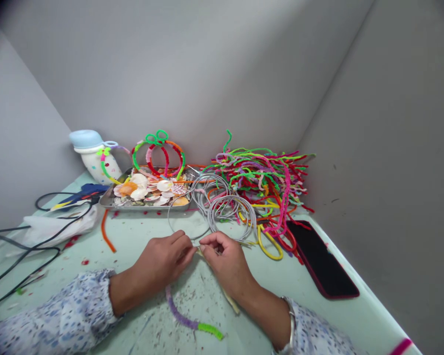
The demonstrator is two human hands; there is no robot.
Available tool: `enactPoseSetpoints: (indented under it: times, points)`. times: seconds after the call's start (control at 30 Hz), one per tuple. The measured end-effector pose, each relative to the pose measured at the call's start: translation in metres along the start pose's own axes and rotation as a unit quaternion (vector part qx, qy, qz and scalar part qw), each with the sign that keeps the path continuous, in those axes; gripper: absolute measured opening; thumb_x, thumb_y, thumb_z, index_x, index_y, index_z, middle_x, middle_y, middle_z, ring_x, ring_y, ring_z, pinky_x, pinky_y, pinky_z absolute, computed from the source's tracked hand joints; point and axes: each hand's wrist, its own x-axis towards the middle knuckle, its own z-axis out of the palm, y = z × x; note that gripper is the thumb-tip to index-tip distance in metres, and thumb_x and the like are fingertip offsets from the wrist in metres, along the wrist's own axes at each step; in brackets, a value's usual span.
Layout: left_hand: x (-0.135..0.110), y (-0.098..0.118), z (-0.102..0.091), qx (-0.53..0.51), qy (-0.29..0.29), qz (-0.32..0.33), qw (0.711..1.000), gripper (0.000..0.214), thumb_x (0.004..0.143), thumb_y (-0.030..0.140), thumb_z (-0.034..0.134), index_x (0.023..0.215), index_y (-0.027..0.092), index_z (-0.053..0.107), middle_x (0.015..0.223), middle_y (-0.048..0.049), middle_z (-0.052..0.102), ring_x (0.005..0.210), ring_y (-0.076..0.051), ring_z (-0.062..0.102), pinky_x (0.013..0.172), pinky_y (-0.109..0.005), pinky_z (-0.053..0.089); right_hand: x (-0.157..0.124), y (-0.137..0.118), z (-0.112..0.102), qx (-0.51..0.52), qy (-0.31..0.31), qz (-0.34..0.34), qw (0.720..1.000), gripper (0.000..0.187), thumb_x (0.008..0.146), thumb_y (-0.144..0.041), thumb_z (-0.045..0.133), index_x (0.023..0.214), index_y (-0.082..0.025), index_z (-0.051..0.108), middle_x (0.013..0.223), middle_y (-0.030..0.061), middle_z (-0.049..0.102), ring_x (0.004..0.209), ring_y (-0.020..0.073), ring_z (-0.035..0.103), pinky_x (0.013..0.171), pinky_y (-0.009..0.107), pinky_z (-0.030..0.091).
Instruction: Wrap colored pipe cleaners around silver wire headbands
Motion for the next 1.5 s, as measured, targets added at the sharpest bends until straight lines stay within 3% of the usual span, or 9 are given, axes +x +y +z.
enactPoseSetpoints:
  times: [0.13, 0.47, 0.7, 0.87, 0.97, 1.13, 1.5]
  points:
    - [-0.001, 0.002, -0.004, -0.041, -0.013, -0.034, 0.998, 0.015, 0.092, 0.031, 0.046, 0.086, 0.019, 0.052, 0.081, -0.0017, 0.060, 0.065, -0.017, 0.058, 0.055, -0.026, 0.040, 0.000, 0.000, 0.000, 0.000, 0.009, -0.002, 1.000, 0.013, 0.078, -0.027, 0.060, 0.085, -0.017, 0.065, 0.072, -0.0009, 0.062, 0.065, 0.0137, 0.054, 0.061, 0.025, 0.041]
    - [0.002, 0.003, 0.003, 0.042, 0.013, -0.023, 0.999, 0.014, 0.087, 0.017, 0.045, 0.077, 0.018, 0.055, 0.070, -0.0016, 0.060, 0.055, -0.016, 0.055, 0.049, -0.027, 0.031, -0.001, 0.001, 0.002, -0.002, 0.006, -0.009, 1.000, 0.011, 0.078, -0.025, 0.059, 0.084, -0.018, 0.065, 0.072, -0.0015, 0.062, 0.065, 0.0136, 0.054, 0.060, 0.024, 0.041]
    - [0.002, 0.003, -0.005, -0.156, -0.016, -0.122, 0.980, 0.010, 0.088, 0.028, 0.051, 0.087, 0.019, 0.054, 0.079, -0.0018, 0.061, 0.064, -0.015, 0.054, 0.057, -0.025, 0.038, 0.002, 0.001, -0.001, 0.012, 0.025, -0.006, 1.000, 0.012, 0.079, -0.027, 0.059, 0.084, -0.018, 0.064, 0.074, -0.0008, 0.062, 0.068, 0.0148, 0.054, 0.065, 0.026, 0.042]
    - [0.004, 0.002, -0.005, -0.223, -0.019, -0.165, 0.960, 0.013, 0.089, 0.026, 0.046, 0.086, 0.019, 0.056, 0.075, -0.0019, 0.060, 0.064, -0.016, 0.052, 0.058, -0.025, 0.037, 0.004, 0.002, -0.002, 0.042, 0.042, 0.005, 0.998, 0.014, 0.079, -0.029, 0.060, 0.087, -0.018, 0.062, 0.071, -0.0018, 0.057, 0.066, 0.0139, 0.050, 0.062, 0.025, 0.040]
    - [0.005, 0.001, -0.004, -0.259, -0.028, -0.179, 0.949, 0.014, 0.089, 0.025, 0.045, 0.084, 0.018, 0.056, 0.072, -0.0011, 0.060, 0.063, -0.015, 0.052, 0.057, -0.025, 0.036, 0.004, 0.001, -0.005, 0.078, 0.011, 0.010, 0.997, 0.017, 0.081, -0.030, 0.059, 0.093, -0.018, 0.062, 0.066, -0.0040, 0.052, 0.059, 0.0115, 0.045, 0.056, 0.023, 0.035]
    - [0.006, 0.000, -0.006, -0.289, -0.024, -0.173, 0.941, 0.015, 0.089, 0.023, 0.045, 0.083, 0.018, 0.056, 0.071, -0.0008, 0.059, 0.064, -0.015, 0.052, 0.059, -0.025, 0.037, 0.006, -0.003, -0.011, 0.142, -0.058, 0.040, 0.987, 0.025, 0.085, -0.035, 0.054, 0.099, -0.016, 0.064, 0.064, -0.0016, 0.060, 0.051, 0.0097, 0.042, 0.049, 0.022, 0.030]
    - [0.004, 0.002, -0.007, -0.295, -0.020, -0.138, 0.945, 0.014, 0.088, 0.021, 0.045, 0.084, 0.017, 0.058, 0.072, -0.0009, 0.060, 0.064, -0.015, 0.052, 0.060, -0.025, 0.038, 0.005, -0.003, -0.009, 0.101, -0.049, 0.042, 0.993, 0.030, 0.085, -0.040, 0.055, 0.097, -0.016, 0.070, 0.072, 0.0016, 0.069, 0.040, 0.0070, 0.040, 0.042, 0.022, 0.030]
